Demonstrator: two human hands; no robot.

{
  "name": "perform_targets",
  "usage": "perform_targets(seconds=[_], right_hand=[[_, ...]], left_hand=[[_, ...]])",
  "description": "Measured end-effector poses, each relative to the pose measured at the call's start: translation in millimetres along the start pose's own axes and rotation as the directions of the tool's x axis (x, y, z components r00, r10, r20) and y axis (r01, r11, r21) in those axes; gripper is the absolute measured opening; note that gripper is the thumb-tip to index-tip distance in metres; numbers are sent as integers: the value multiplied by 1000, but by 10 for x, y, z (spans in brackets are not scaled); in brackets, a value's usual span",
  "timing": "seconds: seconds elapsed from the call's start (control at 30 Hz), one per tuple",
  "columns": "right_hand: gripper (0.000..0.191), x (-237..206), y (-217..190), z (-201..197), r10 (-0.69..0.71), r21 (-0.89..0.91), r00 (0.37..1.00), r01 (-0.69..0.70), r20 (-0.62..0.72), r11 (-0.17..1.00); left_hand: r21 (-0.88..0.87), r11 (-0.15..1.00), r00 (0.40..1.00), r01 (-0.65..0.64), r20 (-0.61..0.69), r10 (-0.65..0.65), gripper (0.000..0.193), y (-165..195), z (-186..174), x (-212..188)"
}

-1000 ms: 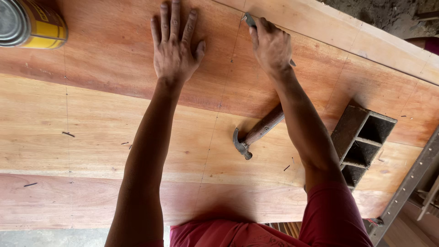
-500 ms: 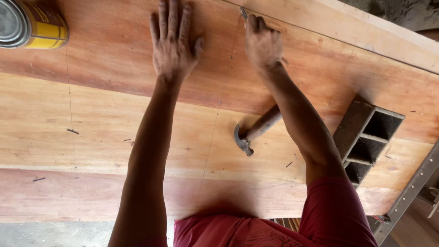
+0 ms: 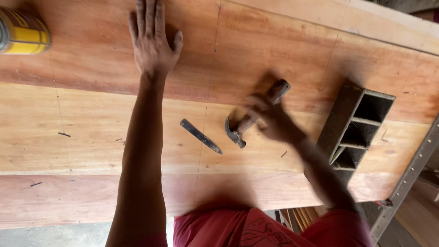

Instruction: The person hammers nails into a large wooden board laid across a workbench, picking nails one at a time from the board surface, positioning them along a marked line, and driving them in with a claw hammer. They occasionally reposition nails and continue hammering along the board.

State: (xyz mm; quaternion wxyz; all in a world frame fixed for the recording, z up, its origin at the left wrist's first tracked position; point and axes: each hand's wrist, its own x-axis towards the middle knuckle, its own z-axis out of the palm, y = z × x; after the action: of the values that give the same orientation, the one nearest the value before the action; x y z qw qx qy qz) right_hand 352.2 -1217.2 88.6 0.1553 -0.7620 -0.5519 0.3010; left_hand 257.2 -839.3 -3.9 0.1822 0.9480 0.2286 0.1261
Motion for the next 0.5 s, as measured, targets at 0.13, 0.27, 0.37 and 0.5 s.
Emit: perform_targets(seconds=[0.13,0.27,0.37,0.5], right_hand=[[50,-281,769,-398,-204,-562,977,206,68,801],[40,-287,947,-488,-171,-429,983,127,-67,895],[44,-214,1014,-456,-20,-222,999,14,-28,975],[50,-41,1220,-366,186,74,981,-190,54,979]], left_hand=[[19,1000,1000,15,-22,-15,71,-131,223,-6],[66,997,998,-43,-46,46,67,-265,305,-11],[-75,997,999,-18,31,20,75,-180,109,-19],[-249,966,997,72,-4,-75,74,175,-5,68]])
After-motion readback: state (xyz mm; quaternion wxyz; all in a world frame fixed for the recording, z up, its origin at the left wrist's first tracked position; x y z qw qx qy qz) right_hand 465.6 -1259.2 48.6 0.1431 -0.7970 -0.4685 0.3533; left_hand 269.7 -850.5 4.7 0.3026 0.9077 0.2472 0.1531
